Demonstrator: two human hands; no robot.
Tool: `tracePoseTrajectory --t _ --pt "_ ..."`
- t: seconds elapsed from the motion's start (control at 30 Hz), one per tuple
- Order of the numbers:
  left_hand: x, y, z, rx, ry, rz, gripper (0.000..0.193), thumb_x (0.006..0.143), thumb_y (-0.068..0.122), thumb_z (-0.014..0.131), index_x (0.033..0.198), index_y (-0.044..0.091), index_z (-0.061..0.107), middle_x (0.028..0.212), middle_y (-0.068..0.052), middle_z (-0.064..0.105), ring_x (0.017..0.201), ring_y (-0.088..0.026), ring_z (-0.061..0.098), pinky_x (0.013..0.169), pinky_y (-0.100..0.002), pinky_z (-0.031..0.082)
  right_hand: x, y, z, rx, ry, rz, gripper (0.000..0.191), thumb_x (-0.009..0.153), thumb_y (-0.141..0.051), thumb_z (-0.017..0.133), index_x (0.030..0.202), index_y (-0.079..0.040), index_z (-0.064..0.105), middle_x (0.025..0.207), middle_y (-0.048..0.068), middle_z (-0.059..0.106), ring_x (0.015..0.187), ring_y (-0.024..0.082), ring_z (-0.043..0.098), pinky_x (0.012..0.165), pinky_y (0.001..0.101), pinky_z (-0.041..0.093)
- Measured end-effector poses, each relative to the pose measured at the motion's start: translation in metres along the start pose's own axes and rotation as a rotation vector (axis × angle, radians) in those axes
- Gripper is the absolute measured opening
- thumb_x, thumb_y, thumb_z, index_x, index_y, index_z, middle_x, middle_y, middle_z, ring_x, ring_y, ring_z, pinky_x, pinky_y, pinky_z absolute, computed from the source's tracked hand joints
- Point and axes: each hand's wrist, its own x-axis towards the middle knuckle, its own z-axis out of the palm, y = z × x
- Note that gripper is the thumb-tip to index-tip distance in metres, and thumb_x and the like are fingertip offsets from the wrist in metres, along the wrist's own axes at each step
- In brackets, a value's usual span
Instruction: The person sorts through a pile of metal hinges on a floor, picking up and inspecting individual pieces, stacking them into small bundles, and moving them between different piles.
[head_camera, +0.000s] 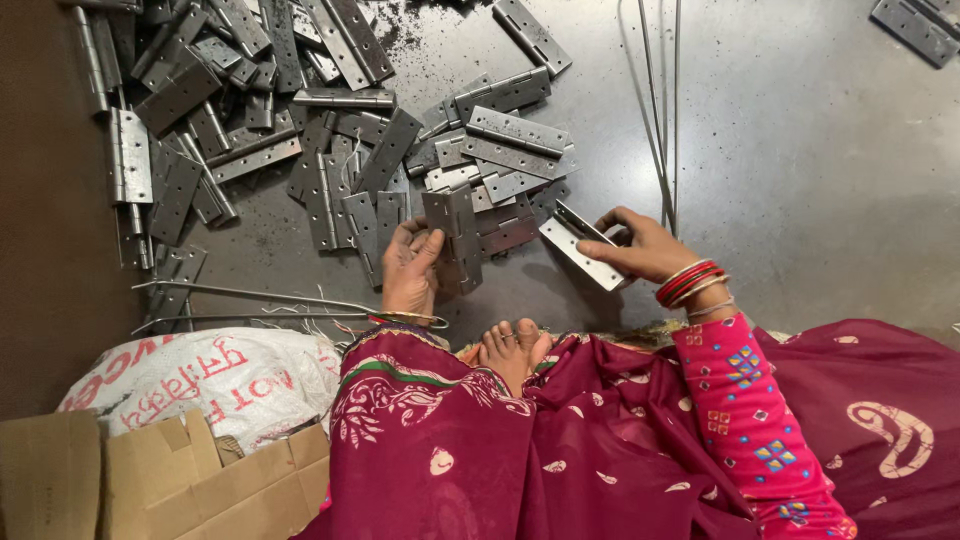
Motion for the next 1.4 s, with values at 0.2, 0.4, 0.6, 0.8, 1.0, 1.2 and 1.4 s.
tracePoseTrajectory --t 0.2,0.4,0.6,0.8,1.0,1.2,1.4 --pt "-0.021 0.003 0.027 0.007 0.023 -0.221 0.029 0.102 0.028 0.068 0.113 0.003 0.059 0.091 -0.007 0.064 0.07 -0.013 0.06 0.06 -0.033 0.054 0.009 0.009 0.039 -0.45 0.155 -0.023 0.075 0.07 -0.057 0.084 0.12 -0.006 0.06 0.083 0.016 0.072 0.076 0.032 0.073 0.066 0.0434 0.056" --pt "-0.008 -0.012 0.029 -0.043 -0.014 -0.261 0.032 0.099 0.023 0.056 0.119 0.0 0.064 0.109 -0.018 0.073 0.099 -0.026 0.074 0.082 -0.036 0.062 0.009 0.015 0.032 -0.444 0.196 0.0 0.034 0.096 -0.036 0.063 0.113 -0.007 0.067 0.09 0.016 0.075 0.086 0.034 0.074 0.072 0.0456 0.055" --pt "-0.01 -0.021 0.081 0.105 -0.078 -0.198 0.038 0.104 0.03 0.055 0.122 -0.004 0.055 0.118 -0.025 0.071 0.105 -0.035 0.074 0.088 -0.044 0.063 -0.009 0.017 0.037 0.798 -0.048 -0.034 0.042 0.099 -0.028 0.054 0.13 0.0 0.056 0.105 0.015 0.074 0.087 0.024 0.076 0.069 0.0379 0.062" --pt "-0.023 -0.046 0.149 1.201 -0.011 0.624 0.042 0.105 0.038 0.058 0.129 0.003 0.057 0.142 -0.022 0.057 0.132 -0.039 0.052 0.107 -0.052 0.04 -0.011 0.022 0.07 1.115 -0.015 -0.134 0.042 0.097 -0.022 0.071 0.134 -0.009 0.057 0.113 0.002 0.07 0.098 0.013 0.068 0.08 0.0357 0.062" --pt "-0.004 -0.043 0.112 1.606 -0.044 0.497 0.05 0.091 0.035 0.074 0.131 0.008 0.059 0.127 -0.014 0.058 0.123 -0.035 0.055 0.104 -0.048 0.044 0.004 0.032 0.047 1.265 0.166 -0.109 0.028 0.095 -0.01 0.071 0.12 0.0 0.061 0.097 0.009 0.071 0.082 0.026 0.072 0.068 0.0506 0.064" --pt "-0.001 -0.057 0.097 1.732 -0.028 0.793 0.062 0.077 0.028 0.083 0.13 0.005 0.06 0.124 -0.014 0.058 0.118 -0.037 0.054 0.1 -0.05 0.042 0.011 0.041 0.03 1.324 0.233 -0.017 0.026 0.093 -0.007 0.067 0.116 0.004 0.059 0.095 0.014 0.069 0.08 0.033 0.074 0.064 0.0579 0.065" --pt "-0.005 -0.044 0.091 1.655 -0.064 1.043 0.032 0.086 0.017 0.08 0.117 0.009 0.073 0.115 -0.005 0.072 0.103 -0.027 0.066 0.087 -0.041 0.053 0.031 0.073 -0.101 1.506 0.42 -0.201 0.023 0.09 -0.001 0.066 0.109 0.011 0.059 0.095 0.021 0.071 0.083 0.04 0.074 0.071 0.0651 0.063"
